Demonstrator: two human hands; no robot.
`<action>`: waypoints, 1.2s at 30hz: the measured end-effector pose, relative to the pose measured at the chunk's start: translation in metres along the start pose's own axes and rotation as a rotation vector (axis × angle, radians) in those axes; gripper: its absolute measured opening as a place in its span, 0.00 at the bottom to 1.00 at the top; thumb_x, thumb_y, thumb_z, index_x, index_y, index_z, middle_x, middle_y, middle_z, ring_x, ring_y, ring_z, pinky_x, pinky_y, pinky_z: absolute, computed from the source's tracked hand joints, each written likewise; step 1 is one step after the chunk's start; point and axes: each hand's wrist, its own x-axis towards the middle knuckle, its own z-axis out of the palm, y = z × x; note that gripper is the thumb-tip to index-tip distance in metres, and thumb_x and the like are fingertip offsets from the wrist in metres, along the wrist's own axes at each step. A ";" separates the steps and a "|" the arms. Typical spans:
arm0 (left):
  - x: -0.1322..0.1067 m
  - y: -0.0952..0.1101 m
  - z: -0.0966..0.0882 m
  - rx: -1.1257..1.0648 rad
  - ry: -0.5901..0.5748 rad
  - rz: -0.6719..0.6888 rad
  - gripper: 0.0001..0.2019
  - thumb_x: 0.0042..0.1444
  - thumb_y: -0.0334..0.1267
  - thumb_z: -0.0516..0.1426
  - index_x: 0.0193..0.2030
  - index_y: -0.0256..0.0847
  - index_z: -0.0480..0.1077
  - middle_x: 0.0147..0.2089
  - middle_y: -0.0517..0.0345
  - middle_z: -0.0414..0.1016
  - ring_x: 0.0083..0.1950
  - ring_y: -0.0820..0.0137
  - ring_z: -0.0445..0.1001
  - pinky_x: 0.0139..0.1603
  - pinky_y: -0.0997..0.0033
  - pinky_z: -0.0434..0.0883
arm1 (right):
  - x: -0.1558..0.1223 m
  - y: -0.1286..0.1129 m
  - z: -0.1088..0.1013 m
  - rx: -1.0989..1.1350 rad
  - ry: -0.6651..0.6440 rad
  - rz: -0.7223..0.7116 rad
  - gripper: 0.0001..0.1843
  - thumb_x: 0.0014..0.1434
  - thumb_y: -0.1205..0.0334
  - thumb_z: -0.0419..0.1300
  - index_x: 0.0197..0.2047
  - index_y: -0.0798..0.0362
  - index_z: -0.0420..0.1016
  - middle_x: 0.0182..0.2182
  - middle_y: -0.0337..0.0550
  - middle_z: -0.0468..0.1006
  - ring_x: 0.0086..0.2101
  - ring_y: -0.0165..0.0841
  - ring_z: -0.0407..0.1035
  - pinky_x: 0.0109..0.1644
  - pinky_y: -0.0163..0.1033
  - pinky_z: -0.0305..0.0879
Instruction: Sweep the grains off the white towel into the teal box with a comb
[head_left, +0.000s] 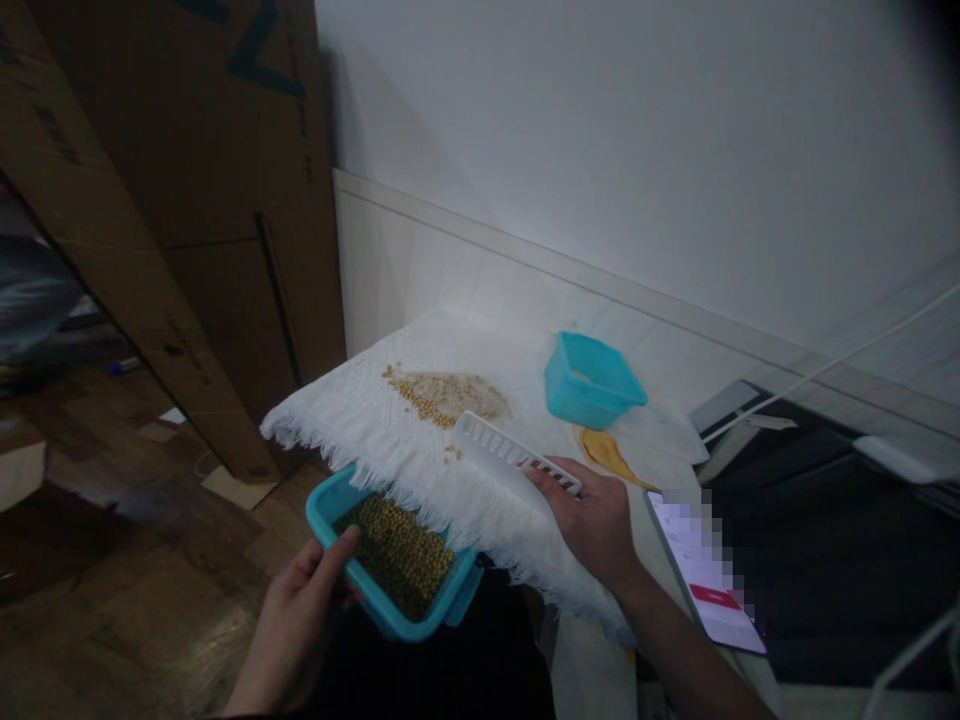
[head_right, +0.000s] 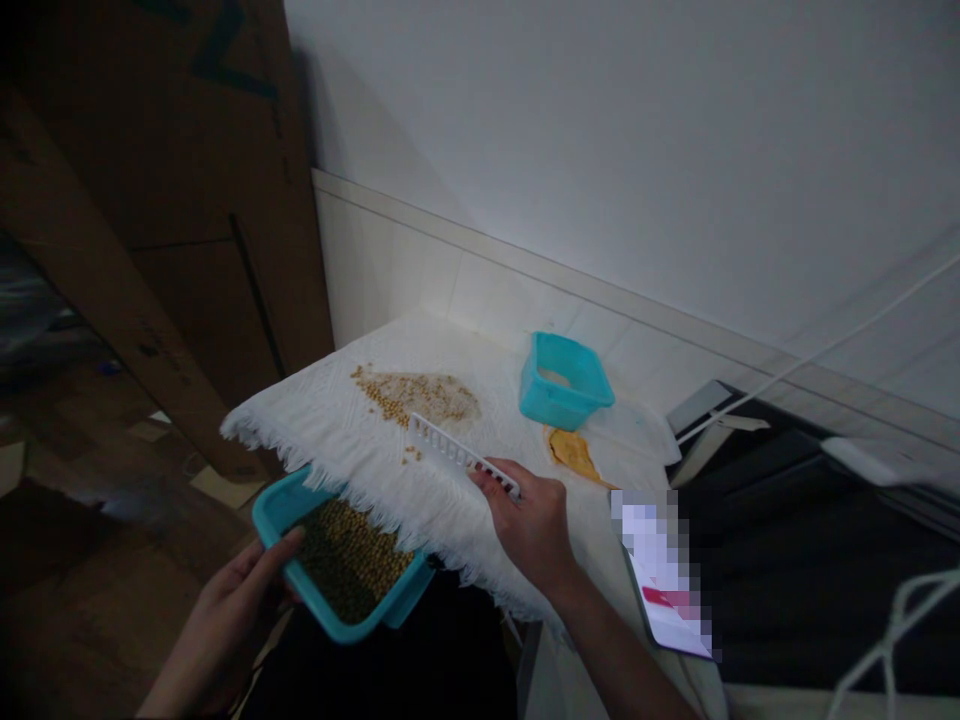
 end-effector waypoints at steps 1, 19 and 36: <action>0.001 0.000 -0.001 -0.006 -0.010 -0.005 0.24 0.42 0.59 0.74 0.30 0.39 0.78 0.22 0.61 0.76 0.24 0.72 0.71 0.27 0.75 0.72 | 0.000 0.000 0.000 -0.005 0.003 -0.003 0.14 0.63 0.52 0.65 0.36 0.50 0.89 0.25 0.42 0.86 0.22 0.35 0.78 0.25 0.34 0.71; 0.004 -0.002 -0.004 -0.025 -0.041 -0.026 0.23 0.44 0.58 0.74 0.29 0.39 0.79 0.23 0.61 0.75 0.25 0.73 0.70 0.27 0.76 0.71 | -0.001 -0.009 0.001 -0.014 -0.009 -0.025 0.16 0.65 0.50 0.64 0.35 0.51 0.88 0.24 0.42 0.85 0.20 0.34 0.77 0.24 0.33 0.72; 0.005 -0.004 -0.005 -0.007 -0.055 -0.005 0.22 0.47 0.57 0.73 0.29 0.39 0.78 0.23 0.61 0.75 0.25 0.73 0.70 0.27 0.75 0.71 | -0.011 -0.007 -0.009 -0.083 -0.047 -0.101 0.14 0.67 0.53 0.64 0.37 0.51 0.89 0.24 0.41 0.86 0.20 0.34 0.77 0.25 0.32 0.73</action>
